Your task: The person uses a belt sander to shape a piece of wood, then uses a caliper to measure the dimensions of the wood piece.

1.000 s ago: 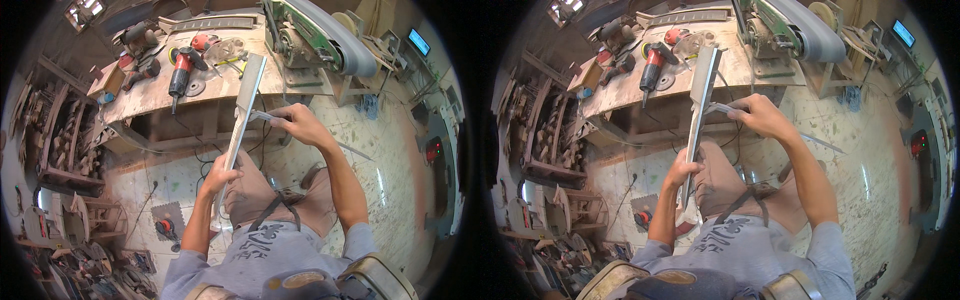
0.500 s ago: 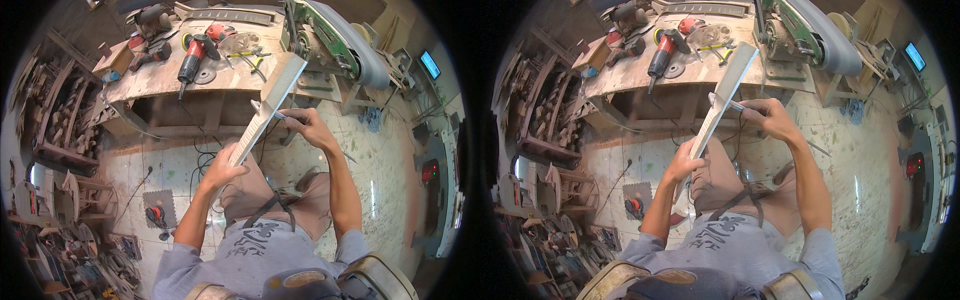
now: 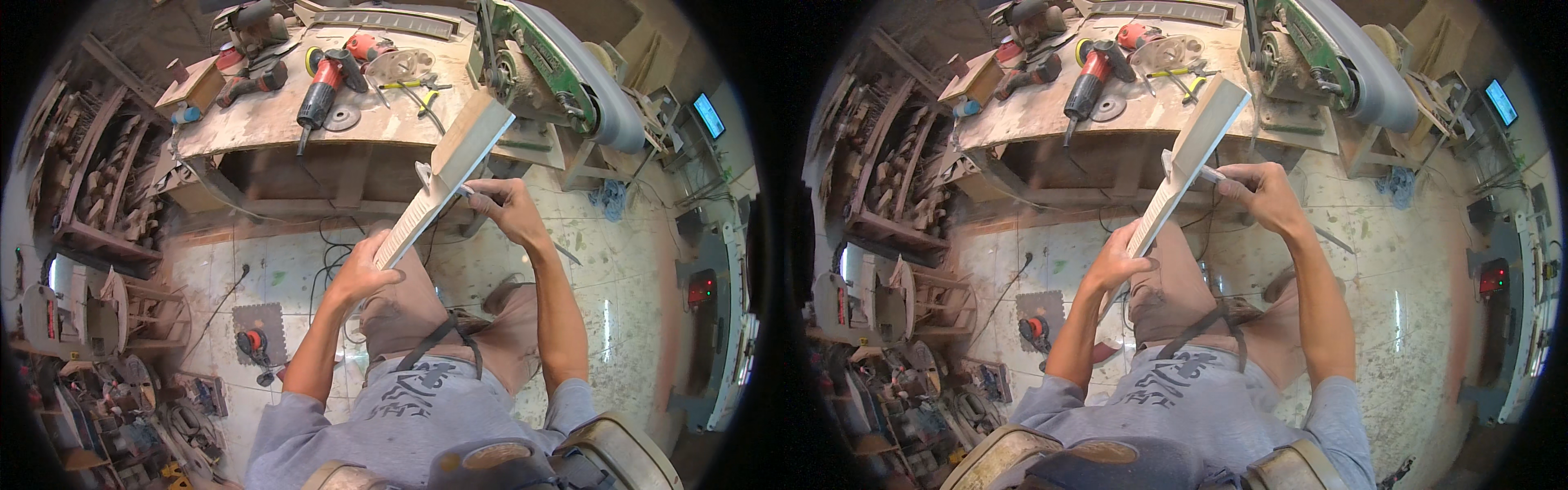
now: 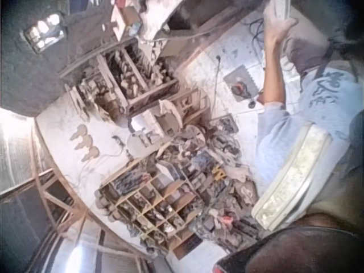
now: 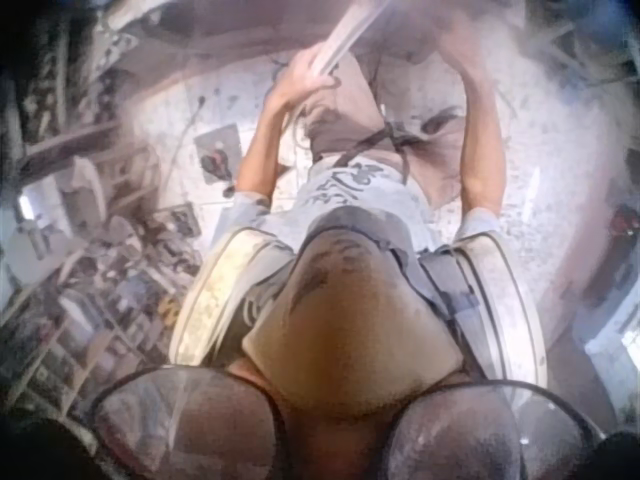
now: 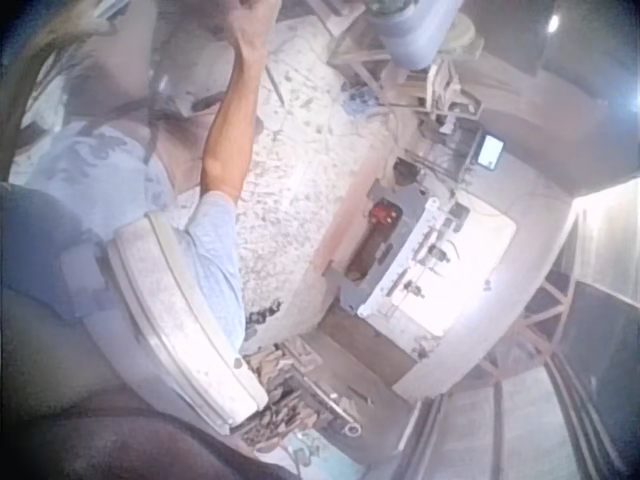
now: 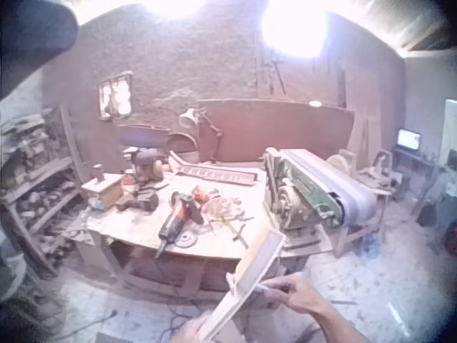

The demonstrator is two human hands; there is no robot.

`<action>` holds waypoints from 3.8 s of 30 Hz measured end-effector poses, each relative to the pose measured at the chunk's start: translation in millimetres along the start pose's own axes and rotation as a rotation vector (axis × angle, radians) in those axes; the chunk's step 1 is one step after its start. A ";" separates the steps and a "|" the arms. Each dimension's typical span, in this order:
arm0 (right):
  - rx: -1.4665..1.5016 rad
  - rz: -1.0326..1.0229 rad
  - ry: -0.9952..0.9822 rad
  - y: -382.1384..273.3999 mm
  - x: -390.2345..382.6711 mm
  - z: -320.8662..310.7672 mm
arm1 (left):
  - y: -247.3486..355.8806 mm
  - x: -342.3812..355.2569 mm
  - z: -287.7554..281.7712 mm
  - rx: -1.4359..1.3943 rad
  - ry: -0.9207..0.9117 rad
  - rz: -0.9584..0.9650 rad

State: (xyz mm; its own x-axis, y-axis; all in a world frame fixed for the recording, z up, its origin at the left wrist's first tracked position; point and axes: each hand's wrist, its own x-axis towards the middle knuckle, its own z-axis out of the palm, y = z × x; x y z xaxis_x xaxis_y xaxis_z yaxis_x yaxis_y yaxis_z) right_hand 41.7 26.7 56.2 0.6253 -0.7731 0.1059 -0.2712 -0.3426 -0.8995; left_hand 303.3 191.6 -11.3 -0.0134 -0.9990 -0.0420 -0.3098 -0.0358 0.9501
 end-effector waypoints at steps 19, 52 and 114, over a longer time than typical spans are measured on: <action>-0.488 -0.664 0.002 -18.4 -9.7 117.6 | -127.8 -34.8 -19.7 0.293 0.300 0.084; -0.382 -0.123 0.551 35.7 83.2 54.5 | -70.8 -14.9 -13.0 0.300 0.314 0.000; -0.683 -0.457 1.265 -114.2 37.4 -165.6 | 104.5 244.6 253.7 -0.810 -0.743 0.482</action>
State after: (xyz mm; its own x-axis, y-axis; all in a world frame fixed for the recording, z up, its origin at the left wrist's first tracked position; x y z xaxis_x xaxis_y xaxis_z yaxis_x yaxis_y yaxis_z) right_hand -25.2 -51.4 233.1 -0.1807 -0.3487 0.9196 -0.7343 -0.5742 -0.3620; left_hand 26.4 -49.9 -0.7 -0.5912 -0.6646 0.4568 0.5623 0.0663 0.8242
